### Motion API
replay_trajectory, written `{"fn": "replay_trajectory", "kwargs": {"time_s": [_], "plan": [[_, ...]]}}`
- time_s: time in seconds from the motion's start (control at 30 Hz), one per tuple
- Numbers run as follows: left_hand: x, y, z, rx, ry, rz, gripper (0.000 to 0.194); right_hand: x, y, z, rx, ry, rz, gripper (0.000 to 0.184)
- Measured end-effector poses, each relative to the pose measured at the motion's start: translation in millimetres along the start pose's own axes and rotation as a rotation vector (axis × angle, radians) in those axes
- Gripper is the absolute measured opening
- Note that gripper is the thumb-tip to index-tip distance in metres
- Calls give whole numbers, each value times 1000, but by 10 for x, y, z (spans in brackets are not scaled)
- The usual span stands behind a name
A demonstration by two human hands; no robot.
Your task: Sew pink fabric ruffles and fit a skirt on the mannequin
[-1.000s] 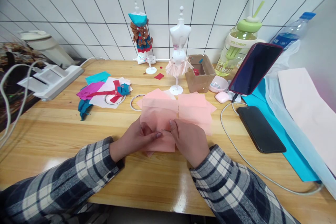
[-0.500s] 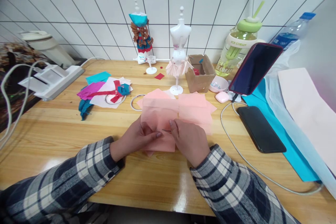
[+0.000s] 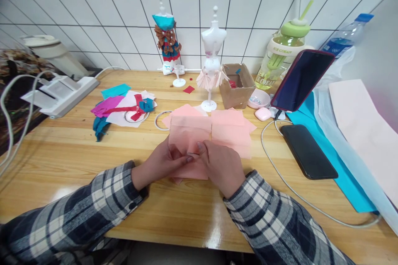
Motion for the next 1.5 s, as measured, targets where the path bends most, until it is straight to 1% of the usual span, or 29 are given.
{"fn": "replay_trajectory", "kwargs": {"time_s": [0.07, 0.13, 0.23, 0.37, 0.5, 0.6, 0.7, 0.77, 0.87, 0.97, 1.17, 1.27, 1.37, 1.43, 1.5], "plan": [[-1, -10, -26, 71, -27, 36, 61, -1, 1, 2, 15, -5, 0, 49], [-9, -16, -32, 96, -34, 56, 61, -4, 1, 2, 27, -8, 4, 50], [-39, -19, -9, 66, -26, 46, 57, -18, -3, -1, 33, -2, 12, 50], [-62, -5, 26, 5, -27, -17, 49, -40, -4, -3, 41, 21, 23, 49], [-23, 13, 33, -30, 11, -45, 48, -41, -7, 7, 36, 35, 29, 48], [-2, 12, 23, -6, 8, -11, 48, -41, -13, 5, 26, 28, 38, 48], [-15, 2, 22, 19, -14, 13, 43, -70, -15, -7, 14, 1, 32, 48], [-18, -3, 27, 20, -27, 27, 38, -99, -12, -17, 12, -11, 25, 48], [-2, -8, 29, 18, -42, 29, 36, -130, -6, -26, 24, -14, 20, 48], [17, -10, 25, 22, -40, 14, 38, -131, -3, -16, 30, -16, 21, 47], [29, -15, 24, 34, -19, 37, 43, -117, 7, 5, 58, 7, 16, 48], [17, 0, 22, 4, -31, 39, 48, -118, 8, -3, 64, 15, 20, 47], [22, 23, -12, 14, 47, 96, 53, -119, 7, -18, 64, 21, 23, 48], [25, 34, -41, 42, 107, 144, 48, -119, 8, -27, 68, 28, 26, 49], [14, 35, -56, 59, 127, 159, 43, -118, 8, -32, 66, 31, 27, 49]]}}
Point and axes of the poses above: each hand's wrist, its own y-axis away from the middle knuckle, its own z-axis out of the palm, x = y × z, the point moved 4 cm from there along -y, towards the middle knuckle, and after that the axes turned 7 degrees about -y, right-handed, at the moved point
